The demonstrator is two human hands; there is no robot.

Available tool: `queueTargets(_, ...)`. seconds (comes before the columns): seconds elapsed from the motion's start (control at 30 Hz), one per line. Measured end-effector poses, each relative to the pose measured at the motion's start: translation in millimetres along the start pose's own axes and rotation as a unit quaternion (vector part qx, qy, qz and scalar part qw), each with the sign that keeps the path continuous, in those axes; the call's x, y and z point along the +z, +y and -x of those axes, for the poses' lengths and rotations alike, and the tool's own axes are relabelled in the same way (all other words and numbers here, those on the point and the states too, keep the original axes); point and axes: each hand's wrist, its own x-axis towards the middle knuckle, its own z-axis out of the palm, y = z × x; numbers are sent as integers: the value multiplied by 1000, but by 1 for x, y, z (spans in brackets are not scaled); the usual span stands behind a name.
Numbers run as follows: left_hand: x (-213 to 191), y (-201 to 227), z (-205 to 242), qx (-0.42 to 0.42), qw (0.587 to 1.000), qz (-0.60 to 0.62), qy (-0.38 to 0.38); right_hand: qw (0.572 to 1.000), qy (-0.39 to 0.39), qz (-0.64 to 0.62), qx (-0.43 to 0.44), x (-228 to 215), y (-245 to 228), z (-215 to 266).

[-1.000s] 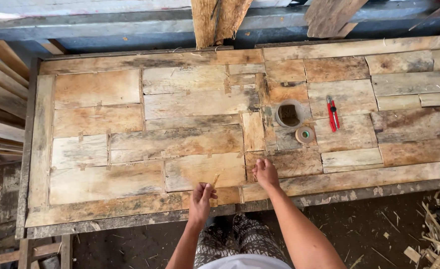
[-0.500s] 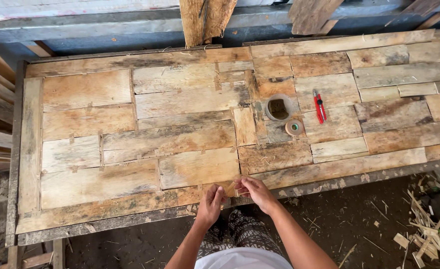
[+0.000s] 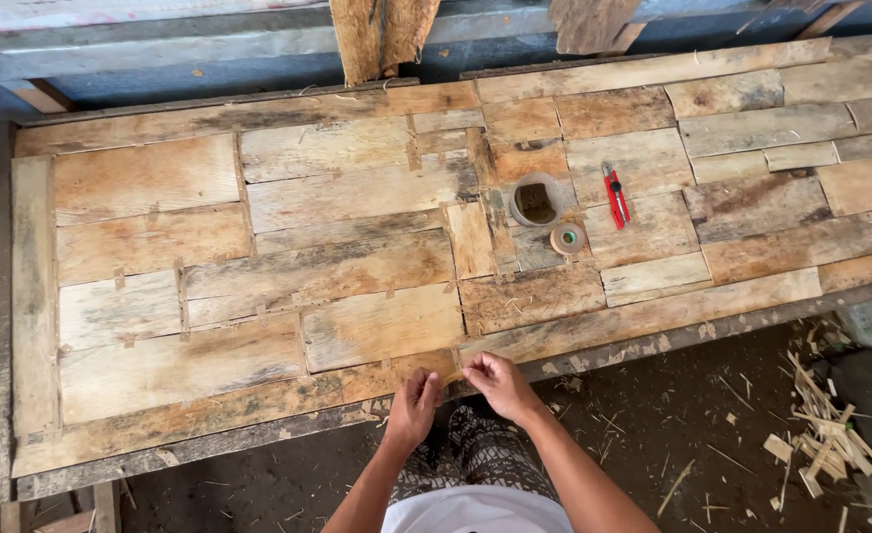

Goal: Fitting and gluing small thin wood strips into gaps on a larger wooden panel to create a patterned surface.

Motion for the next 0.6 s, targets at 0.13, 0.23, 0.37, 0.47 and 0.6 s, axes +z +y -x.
queueTargets(0.13,17,-2,-7,-89,996,24,19,999,-5,41,-33,-2,-45,29)
queueTargets(0.23,35,-21,-16,-189,977,70,69,972,39,144,-182,-1,-56,44)
queueTargets(0.37,59,-35,-29,-271,953,94,103,945,15,233,-230,-9,-62,52)
queueTargets(0.47,73,-45,-34,-268,946,137,123,942,-2,224,-249,-31,-68,56)
queueTargets(0.6,94,-6,-26,-254,955,133,79,955,26,146,-256,-71,-48,43)
